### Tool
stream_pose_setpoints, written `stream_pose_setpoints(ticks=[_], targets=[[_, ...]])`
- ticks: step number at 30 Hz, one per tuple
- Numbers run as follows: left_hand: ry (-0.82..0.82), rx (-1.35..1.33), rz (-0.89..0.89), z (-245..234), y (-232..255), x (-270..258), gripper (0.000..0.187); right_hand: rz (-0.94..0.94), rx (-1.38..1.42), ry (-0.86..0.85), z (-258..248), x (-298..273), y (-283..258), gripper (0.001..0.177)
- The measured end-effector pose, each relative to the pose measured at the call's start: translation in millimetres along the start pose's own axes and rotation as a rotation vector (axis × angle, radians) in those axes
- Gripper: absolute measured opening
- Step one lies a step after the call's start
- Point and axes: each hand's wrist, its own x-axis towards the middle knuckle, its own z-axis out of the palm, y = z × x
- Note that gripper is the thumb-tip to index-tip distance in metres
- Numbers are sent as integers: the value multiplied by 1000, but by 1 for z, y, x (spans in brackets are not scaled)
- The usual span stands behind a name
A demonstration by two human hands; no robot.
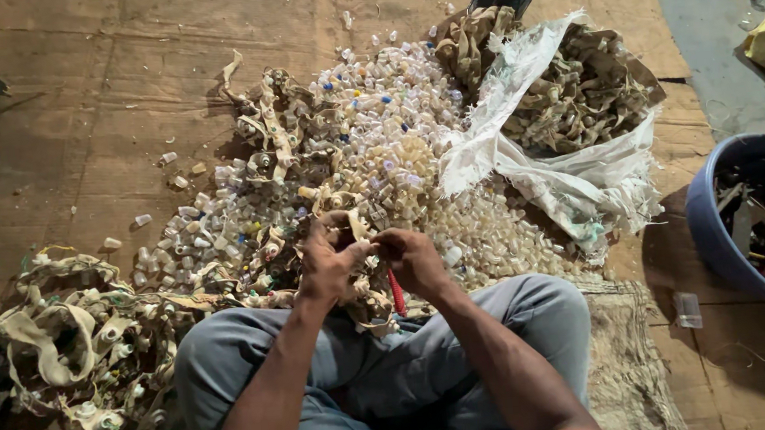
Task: The person sits on the floor and uses red-handled pliers to cut plastic bottle caps off a tangled strip of material. The cut caps fall onto a large pile on the floor, and the person continues processing the strip.
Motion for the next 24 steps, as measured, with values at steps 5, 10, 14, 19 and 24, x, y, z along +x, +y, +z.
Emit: stream_pose_setpoints(ticks=[5, 10, 14, 19, 24], targets=[[128, 79, 115, -4, 2, 6, 54, 2, -95, 85, -8, 8, -3, 19], [81, 149, 5, 7, -9, 3, 58, 109, 231, -26, -10, 16, 1, 21], [72, 92, 124, 2, -18, 6, 72, 261, 684, -87, -19, 14, 3, 30], [124, 231, 355, -12, -24, 7, 92, 292, -386, 55, -37, 12, 6, 45], [126, -196, 141, -9, -25, 10, 78, 413, -688, -296, -40, -8, 50, 44]])
